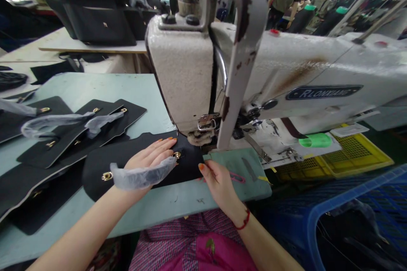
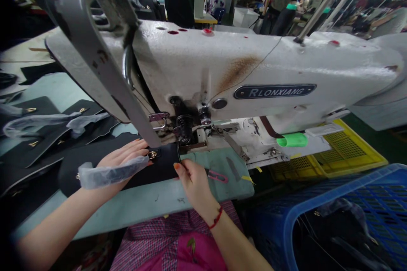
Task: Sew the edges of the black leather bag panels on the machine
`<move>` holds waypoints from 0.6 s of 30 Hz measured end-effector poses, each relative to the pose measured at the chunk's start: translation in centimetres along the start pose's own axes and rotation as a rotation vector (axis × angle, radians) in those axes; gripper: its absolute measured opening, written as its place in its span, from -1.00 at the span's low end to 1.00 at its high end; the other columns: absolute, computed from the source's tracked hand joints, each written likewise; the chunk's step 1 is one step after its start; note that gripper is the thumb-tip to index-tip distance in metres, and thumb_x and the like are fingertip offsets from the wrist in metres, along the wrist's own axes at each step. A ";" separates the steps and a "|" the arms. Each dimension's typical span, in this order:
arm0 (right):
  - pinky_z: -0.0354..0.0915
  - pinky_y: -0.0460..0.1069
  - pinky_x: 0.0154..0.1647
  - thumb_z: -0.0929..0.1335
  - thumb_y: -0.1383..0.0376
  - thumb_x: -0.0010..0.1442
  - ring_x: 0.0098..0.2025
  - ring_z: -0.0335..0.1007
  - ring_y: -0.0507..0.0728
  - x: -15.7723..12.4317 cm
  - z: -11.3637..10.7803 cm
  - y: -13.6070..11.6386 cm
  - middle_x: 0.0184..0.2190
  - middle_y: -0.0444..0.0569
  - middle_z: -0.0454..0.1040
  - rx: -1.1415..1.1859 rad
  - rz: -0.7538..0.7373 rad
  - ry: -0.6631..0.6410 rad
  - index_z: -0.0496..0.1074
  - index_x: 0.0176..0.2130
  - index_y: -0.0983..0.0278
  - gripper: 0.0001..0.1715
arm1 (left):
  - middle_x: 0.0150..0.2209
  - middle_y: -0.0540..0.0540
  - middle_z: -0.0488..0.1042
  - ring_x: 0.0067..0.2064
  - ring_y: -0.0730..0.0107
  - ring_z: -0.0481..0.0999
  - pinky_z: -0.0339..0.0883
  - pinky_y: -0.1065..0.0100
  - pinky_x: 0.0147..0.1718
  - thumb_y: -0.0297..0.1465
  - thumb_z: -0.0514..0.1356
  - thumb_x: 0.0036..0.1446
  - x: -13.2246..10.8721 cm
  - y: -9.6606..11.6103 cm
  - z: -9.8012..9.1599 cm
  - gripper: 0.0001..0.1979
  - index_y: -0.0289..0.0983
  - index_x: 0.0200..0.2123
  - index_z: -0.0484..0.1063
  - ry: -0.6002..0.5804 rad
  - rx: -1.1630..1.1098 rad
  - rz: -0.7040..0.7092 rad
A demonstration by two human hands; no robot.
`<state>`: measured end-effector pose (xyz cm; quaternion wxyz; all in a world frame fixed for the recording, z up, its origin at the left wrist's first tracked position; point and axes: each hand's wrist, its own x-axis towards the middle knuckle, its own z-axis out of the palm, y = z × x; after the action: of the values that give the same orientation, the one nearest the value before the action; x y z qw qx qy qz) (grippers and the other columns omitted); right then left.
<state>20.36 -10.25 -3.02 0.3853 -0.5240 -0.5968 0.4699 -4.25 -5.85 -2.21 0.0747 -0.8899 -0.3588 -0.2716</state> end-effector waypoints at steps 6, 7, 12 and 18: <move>0.23 -0.08 -0.35 0.23 0.07 0.36 -0.40 0.46 0.08 -1.7 0.3 1.6 -0.48 -0.03 0.54 -0.011 -0.011 -0.004 0.40 -0.46 0.29 -0.52 | 0.13 -0.21 0.47 0.17 0.14 0.44 0.35 0.09 0.16 -0.44 0.10 0.27 0.2 -0.2 -0.5 -0.79 -0.29 -0.06 0.44 -0.079 0.026 0.026; 0.23 -0.09 -0.36 0.23 0.06 0.36 -0.41 0.46 0.07 -1.7 0.4 1.7 -0.50 -0.03 0.53 0.002 -0.012 -0.002 0.40 -0.47 0.29 -0.51 | 0.11 -0.21 0.49 0.16 0.16 0.45 0.36 0.11 0.15 -0.43 0.09 0.28 0.3 -0.1 -0.6 -0.79 -0.29 -0.06 0.44 -0.070 0.030 0.035; 0.28 -0.11 -0.41 0.25 0.01 0.33 -0.47 0.43 0.05 -1.2 0.6 1.3 -0.54 -0.04 0.49 0.101 0.052 -0.006 0.39 -0.50 0.29 -0.48 | 0.01 -0.16 0.56 0.07 0.22 0.52 0.39 0.16 0.11 -0.31 0.02 0.32 1.0 -0.3 -1.1 -0.74 -0.26 -0.10 0.47 -0.129 -0.007 -0.025; 0.29 -0.13 -0.45 0.29 -0.07 0.26 -0.54 0.36 0.01 -0.2 0.5 0.1 -0.61 -0.09 0.43 0.250 0.124 -0.056 0.37 -0.54 0.30 -0.43 | -0.20 -0.08 0.62 -0.15 0.28 0.60 0.49 0.28 -0.09 -0.13 -0.06 0.33 2.5 -1.9 -1.2 -0.55 -0.24 -0.25 0.54 -0.147 -0.075 -0.099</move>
<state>19.93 -10.54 -3.29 0.4010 -0.4943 -0.5106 0.5781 -4.62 -3.34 0.05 0.0013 -0.8908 -0.3964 -0.2220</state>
